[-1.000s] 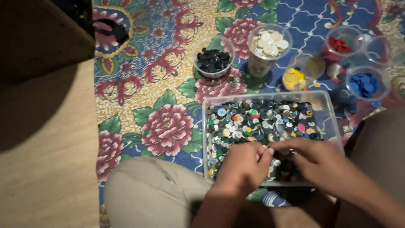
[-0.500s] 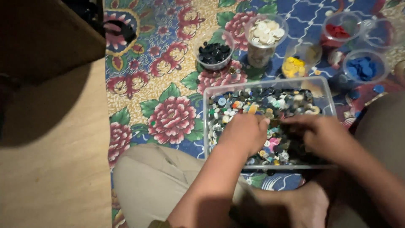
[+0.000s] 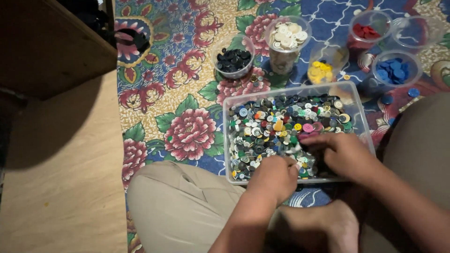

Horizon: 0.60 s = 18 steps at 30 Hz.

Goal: Sorting a variety of buttons from a large plastic bin into smaller individual containers based on color and type.

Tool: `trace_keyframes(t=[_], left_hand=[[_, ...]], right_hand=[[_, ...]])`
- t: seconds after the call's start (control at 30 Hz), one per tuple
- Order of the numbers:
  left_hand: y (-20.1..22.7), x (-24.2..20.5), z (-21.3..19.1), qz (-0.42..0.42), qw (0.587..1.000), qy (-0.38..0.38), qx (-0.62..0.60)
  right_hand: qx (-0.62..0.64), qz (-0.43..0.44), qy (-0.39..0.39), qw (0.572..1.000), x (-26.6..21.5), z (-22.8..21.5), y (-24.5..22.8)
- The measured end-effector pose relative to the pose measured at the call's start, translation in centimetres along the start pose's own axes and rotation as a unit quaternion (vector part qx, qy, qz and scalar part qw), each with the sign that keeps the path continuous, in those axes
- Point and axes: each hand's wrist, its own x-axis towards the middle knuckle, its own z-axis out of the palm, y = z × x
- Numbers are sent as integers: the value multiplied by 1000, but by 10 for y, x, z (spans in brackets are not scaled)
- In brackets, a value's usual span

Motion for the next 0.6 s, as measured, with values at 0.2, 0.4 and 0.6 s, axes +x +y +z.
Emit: trace_keyframes(t=[0.2,0.4,0.6], left_hand=[[-8,9,-4,61,987,146,-35],[-22,-1,-6,74,979,178,-61],[-35,-3,-5,42,980,181,-65]], right_hand=[[-26,-42,175,983,-8,-5,-13],[-77,-235,226,942,32,6,-31],[-71,-75,155,983,30,21,-62]])
